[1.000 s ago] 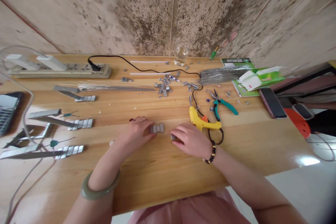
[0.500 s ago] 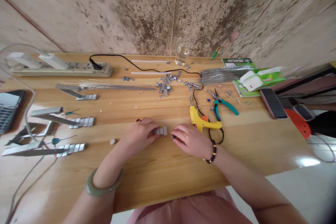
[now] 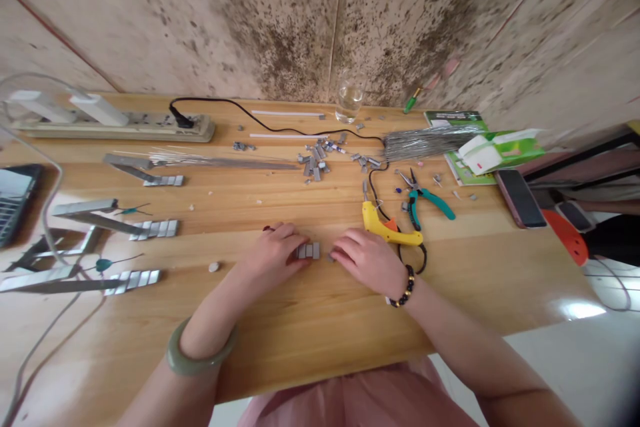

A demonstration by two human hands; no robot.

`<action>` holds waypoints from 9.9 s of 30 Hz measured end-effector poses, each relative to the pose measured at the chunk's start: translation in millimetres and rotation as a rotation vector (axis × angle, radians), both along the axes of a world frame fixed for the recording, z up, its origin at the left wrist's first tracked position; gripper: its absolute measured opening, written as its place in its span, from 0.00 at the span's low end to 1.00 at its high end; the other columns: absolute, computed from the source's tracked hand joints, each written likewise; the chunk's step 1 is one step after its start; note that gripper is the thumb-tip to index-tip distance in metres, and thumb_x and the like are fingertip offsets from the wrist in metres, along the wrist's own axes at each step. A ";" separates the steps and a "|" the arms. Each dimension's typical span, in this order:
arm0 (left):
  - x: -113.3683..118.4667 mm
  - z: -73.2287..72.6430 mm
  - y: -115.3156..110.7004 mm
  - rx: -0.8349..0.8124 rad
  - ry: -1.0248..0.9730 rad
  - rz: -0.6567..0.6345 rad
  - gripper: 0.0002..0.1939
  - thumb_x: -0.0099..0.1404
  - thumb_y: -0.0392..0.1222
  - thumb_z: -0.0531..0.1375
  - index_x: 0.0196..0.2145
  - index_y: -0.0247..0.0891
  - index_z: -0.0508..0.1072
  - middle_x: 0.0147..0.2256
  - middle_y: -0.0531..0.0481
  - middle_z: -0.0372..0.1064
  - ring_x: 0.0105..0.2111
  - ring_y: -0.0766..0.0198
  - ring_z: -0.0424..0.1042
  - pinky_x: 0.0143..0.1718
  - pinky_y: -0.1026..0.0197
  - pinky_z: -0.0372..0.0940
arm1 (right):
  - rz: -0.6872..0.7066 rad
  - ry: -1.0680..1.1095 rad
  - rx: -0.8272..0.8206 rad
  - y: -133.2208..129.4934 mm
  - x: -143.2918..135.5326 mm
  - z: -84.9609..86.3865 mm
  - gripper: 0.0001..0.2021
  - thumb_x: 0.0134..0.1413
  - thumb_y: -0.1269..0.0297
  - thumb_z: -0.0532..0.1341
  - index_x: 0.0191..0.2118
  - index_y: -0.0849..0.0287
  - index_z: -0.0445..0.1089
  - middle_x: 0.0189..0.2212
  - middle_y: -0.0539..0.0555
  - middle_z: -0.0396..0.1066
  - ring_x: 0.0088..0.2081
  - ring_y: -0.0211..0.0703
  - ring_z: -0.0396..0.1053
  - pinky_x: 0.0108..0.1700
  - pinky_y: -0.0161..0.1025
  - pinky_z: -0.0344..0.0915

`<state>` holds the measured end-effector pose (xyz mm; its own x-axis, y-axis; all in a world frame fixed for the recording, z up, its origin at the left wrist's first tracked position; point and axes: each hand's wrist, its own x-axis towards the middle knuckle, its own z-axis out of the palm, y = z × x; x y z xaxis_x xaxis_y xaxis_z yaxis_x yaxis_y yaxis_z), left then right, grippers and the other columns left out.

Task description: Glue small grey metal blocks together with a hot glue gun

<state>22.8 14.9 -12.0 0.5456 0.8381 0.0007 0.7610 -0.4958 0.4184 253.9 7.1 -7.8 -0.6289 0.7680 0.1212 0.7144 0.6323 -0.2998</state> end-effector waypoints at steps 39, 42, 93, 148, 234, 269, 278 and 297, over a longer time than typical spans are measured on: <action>8.7 2.7 -4.8 0.000 -0.008 -0.006 0.08 0.60 0.33 0.59 0.37 0.37 0.75 0.35 0.44 0.68 0.38 0.55 0.67 0.41 0.54 0.64 | 0.019 0.099 -0.077 -3.4 -13.5 -3.2 0.16 0.58 0.72 0.61 0.52 0.62 0.65 0.45 0.59 0.71 0.46 0.48 0.69 0.50 0.48 0.69; 8.9 3.1 -4.7 -0.005 0.010 -0.007 0.08 0.60 0.33 0.60 0.38 0.37 0.75 0.36 0.44 0.68 0.39 0.55 0.67 0.42 0.54 0.64 | 0.019 0.102 -0.065 -3.4 -13.9 -3.4 0.16 0.57 0.73 0.61 0.52 0.62 0.65 0.45 0.59 0.72 0.46 0.48 0.69 0.49 0.48 0.69; 3.9 -3.5 -0.4 0.152 0.006 0.050 0.07 0.60 0.38 0.62 0.38 0.36 0.75 0.35 0.45 0.68 0.38 0.54 0.65 0.42 0.52 0.63 | -0.010 0.180 -0.084 -4.0 -7.2 -2.6 0.15 0.59 0.68 0.60 0.52 0.59 0.64 0.44 0.58 0.70 0.46 0.49 0.69 0.48 0.48 0.69; 27.2 9.2 -18.1 0.198 -0.353 -0.049 0.10 0.69 0.33 0.50 0.37 0.34 0.72 0.33 0.44 0.72 0.34 0.61 0.69 0.36 0.58 0.65 | -0.189 0.804 -0.542 -8.3 -12.1 -9.3 0.08 0.55 0.67 0.60 0.39 0.58 0.74 0.34 0.53 0.77 0.33 0.40 0.75 0.38 0.37 0.72; 24.4 9.6 -15.7 0.182 -0.434 -0.066 0.08 0.70 0.33 0.51 0.41 0.36 0.70 0.33 0.47 0.72 0.33 0.63 0.68 0.40 0.57 0.62 | -0.228 0.993 -0.828 -2.5 -9.5 -6.7 0.11 0.53 0.57 0.64 0.38 0.59 0.73 0.30 0.53 0.77 0.31 0.40 0.76 0.36 0.38 0.73; 29.8 8.3 -20.9 0.601 -0.223 -0.044 0.04 0.62 0.31 0.56 0.33 0.36 0.69 0.26 0.50 0.69 0.29 0.62 0.66 0.36 0.56 0.60 | -0.150 0.987 -1.030 0.5 -6.0 -2.1 0.15 0.54 0.54 0.64 0.41 0.60 0.71 0.30 0.50 0.72 0.29 0.35 0.69 0.37 0.37 0.69; 25.3 8.1 -19.0 0.463 -0.156 -0.148 0.07 0.68 0.32 0.51 0.36 0.36 0.68 0.31 0.47 0.69 0.33 0.60 0.66 0.37 0.56 0.60 | -0.197 0.994 -1.010 -0.5 -8.6 -2.9 0.16 0.54 0.52 0.63 0.41 0.58 0.71 0.32 0.51 0.73 0.32 0.37 0.72 0.38 0.39 0.70; 26.6 13.5 -19.2 0.392 -0.294 -0.074 0.07 0.64 0.31 0.53 0.28 0.38 0.65 0.24 0.51 0.65 0.27 0.63 0.63 0.34 0.58 0.61 | -0.295 1.271 -1.368 0.9 -6.9 -1.6 0.14 0.49 0.56 0.68 0.39 0.60 0.73 0.26 0.48 0.68 0.25 0.31 0.65 0.29 0.33 0.63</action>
